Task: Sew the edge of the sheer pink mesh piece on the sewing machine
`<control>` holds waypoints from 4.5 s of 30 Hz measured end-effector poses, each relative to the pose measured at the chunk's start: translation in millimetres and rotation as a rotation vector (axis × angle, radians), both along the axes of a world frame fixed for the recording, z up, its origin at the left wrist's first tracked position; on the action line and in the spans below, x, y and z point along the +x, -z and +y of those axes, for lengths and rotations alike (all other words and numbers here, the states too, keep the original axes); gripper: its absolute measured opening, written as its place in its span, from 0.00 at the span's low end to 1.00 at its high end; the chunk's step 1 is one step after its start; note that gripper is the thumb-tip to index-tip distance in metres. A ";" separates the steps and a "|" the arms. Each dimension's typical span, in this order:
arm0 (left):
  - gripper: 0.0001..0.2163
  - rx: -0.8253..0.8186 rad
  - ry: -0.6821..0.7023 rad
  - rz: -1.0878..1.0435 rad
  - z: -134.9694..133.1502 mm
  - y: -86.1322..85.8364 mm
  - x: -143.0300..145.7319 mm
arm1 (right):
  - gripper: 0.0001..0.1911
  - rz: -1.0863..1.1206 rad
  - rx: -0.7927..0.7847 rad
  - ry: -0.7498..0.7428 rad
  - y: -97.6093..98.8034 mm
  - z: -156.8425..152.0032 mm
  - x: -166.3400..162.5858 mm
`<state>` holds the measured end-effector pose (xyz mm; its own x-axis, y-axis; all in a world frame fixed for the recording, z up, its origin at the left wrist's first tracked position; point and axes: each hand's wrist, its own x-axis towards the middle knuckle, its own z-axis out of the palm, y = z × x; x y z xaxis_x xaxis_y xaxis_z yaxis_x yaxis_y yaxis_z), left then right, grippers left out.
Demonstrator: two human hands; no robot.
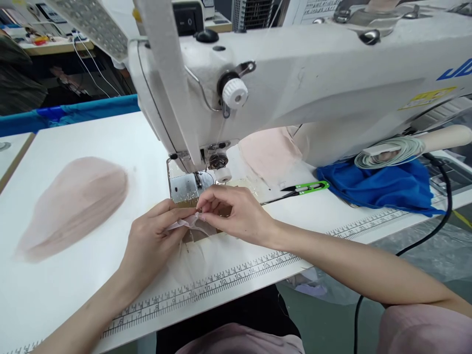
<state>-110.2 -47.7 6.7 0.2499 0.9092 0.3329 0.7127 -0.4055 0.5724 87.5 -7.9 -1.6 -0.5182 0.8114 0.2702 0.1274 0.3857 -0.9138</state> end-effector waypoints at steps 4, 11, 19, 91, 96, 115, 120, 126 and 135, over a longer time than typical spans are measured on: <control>0.09 0.020 -0.027 0.006 -1.4 -0.5 1.4 | 0.05 -0.006 0.074 0.018 0.5 -0.2 0.0; 0.06 0.034 -0.067 -0.005 -3.6 -1.8 2.3 | 0.04 -0.032 0.049 0.018 -0.2 -0.6 -0.3; 0.03 0.131 -0.042 0.005 -4.9 -2.3 3.3 | 0.04 -0.036 0.115 -0.048 1.9 0.4 -0.9; 0.16 0.265 0.155 0.566 25.5 19.9 -3.9 | 0.17 -0.728 0.856 0.183 22.5 13.6 6.6; 0.16 0.280 0.156 0.559 26.2 21.5 -4.6 | 0.17 -0.748 0.835 0.172 22.3 14.3 6.2; 0.14 0.310 0.137 0.539 20.5 12.3 -4.0 | 0.15 -0.689 0.833 0.102 15.5 18.2 13.0; 0.15 0.031 0.273 0.503 -8.0 -7.5 -0.7 | 0.13 -0.611 0.878 -0.129 6.8 22.2 21.6; 0.09 0.175 0.228 0.675 -17.1 2.4 5.4 | 0.11 -0.564 0.923 -0.149 12.2 28.2 22.4; 0.10 -0.183 0.018 0.143 10.7 -9.4 10.9 | 0.10 -0.555 0.939 0.019 16.6 22.4 15.2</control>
